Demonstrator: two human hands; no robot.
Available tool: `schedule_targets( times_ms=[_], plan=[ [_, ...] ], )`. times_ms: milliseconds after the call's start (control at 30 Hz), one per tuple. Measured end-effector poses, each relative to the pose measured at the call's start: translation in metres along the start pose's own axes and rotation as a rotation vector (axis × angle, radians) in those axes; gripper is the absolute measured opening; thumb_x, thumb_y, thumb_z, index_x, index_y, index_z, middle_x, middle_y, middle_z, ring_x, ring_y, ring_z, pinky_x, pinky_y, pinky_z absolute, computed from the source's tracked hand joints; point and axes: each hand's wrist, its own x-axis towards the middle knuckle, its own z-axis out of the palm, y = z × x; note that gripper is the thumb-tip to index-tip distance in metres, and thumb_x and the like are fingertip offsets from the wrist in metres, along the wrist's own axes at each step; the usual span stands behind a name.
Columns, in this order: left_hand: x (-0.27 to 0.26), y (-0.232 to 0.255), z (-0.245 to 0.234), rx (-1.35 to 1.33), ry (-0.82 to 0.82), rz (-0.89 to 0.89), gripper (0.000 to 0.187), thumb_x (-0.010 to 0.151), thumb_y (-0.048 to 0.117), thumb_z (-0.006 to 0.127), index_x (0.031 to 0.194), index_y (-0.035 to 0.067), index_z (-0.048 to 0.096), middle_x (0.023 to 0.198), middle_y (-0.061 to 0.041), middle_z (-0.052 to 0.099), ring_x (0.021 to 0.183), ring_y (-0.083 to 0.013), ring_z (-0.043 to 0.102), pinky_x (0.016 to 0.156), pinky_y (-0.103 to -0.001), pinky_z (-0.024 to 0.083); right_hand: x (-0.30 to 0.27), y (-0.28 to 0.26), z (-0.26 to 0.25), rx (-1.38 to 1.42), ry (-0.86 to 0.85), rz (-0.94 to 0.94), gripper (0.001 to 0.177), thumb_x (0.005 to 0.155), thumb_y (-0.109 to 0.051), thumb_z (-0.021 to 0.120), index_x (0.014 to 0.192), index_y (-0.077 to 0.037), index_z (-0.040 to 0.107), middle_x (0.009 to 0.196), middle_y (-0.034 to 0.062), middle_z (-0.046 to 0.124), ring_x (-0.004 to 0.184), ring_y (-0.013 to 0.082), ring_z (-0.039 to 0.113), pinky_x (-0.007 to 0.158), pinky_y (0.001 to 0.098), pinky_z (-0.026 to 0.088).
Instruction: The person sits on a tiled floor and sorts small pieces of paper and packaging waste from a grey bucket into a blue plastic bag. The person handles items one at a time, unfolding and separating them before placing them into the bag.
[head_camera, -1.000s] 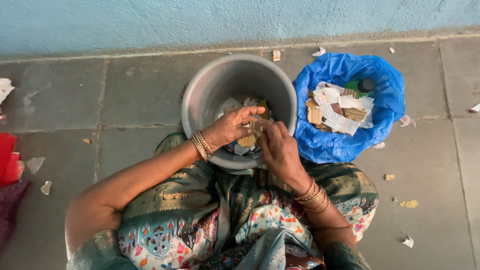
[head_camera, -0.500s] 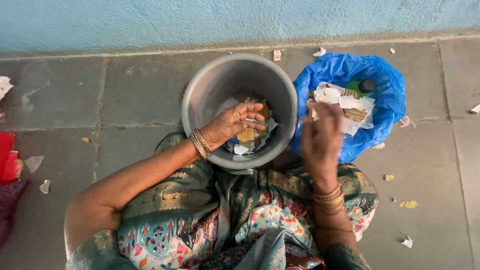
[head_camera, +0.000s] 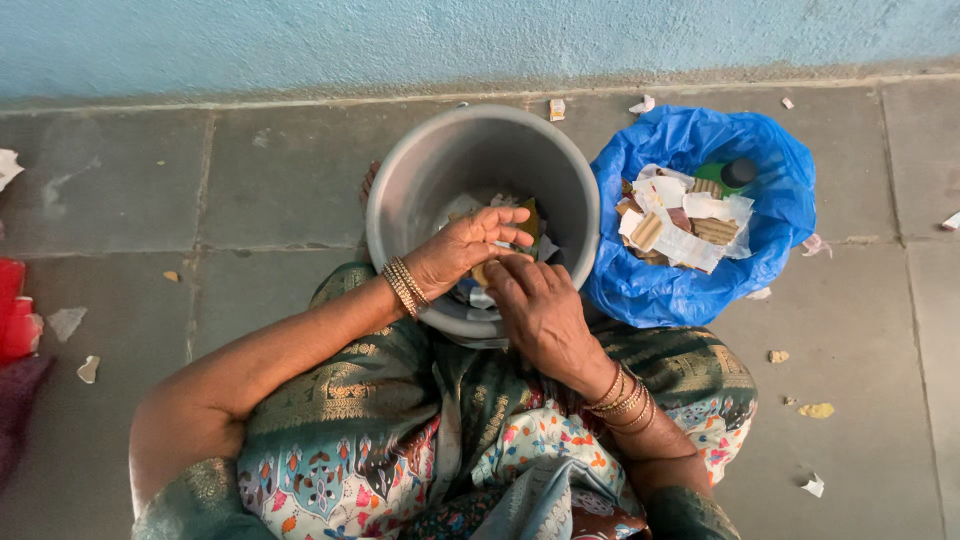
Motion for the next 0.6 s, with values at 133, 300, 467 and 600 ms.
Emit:
schedule_targets(
  times_ms=[133,300,467,600],
  plan=[
    [-0.001,0.004,0.002,-0.061,-0.017,-0.043,0.052,0.100,0.003,0.044,0.152,0.002,0.039,0.138,-0.017,0.059,0.121,-0.0243,0.065,0.099,-0.037,0.058,-0.003,0.008,-0.014,-0.007,0.034,-0.003,0.049,0.076,0.001,0.068,0.125,-0.004,0.064,0.118,0.0124,0.066,0.099,0.0322,0.064,0.086,0.0434,0.050],
    [0.002,0.002,-0.001,-0.091,0.009,-0.090,0.050,0.101,0.004,0.046,0.150,0.000,0.038,0.135,-0.019,0.056,0.121,-0.0284,0.066,0.098,-0.042,0.060,-0.019,0.042,-0.058,-0.185,0.253,0.218,0.037,0.086,0.006,0.066,0.121,-0.007,0.069,0.118,0.0109,0.070,0.111,0.0351,0.064,0.095,0.0461,0.051],
    [0.004,-0.005,-0.003,-0.064,0.018,-0.069,0.050,0.100,0.004,0.045,0.149,-0.003,0.041,0.135,-0.019,0.058,0.120,-0.0289,0.066,0.098,-0.042,0.060,-0.031,0.086,-0.074,-0.222,0.185,0.436,0.025,0.096,-0.005,0.065,0.120,-0.005,0.071,0.119,0.0149,0.071,0.108,0.0378,0.065,0.092,0.0475,0.052],
    [0.005,-0.006,-0.005,-0.027,0.030,-0.068,0.048,0.100,0.007,0.046,0.148,-0.003,0.042,0.134,-0.020,0.059,0.119,-0.0283,0.066,0.098,-0.041,0.060,-0.036,0.112,-0.064,-0.189,-0.004,0.496,0.023,0.101,-0.020,0.062,0.114,-0.005,0.073,0.104,0.0204,0.072,0.094,0.0391,0.068,0.081,0.0491,0.053]
  ],
)
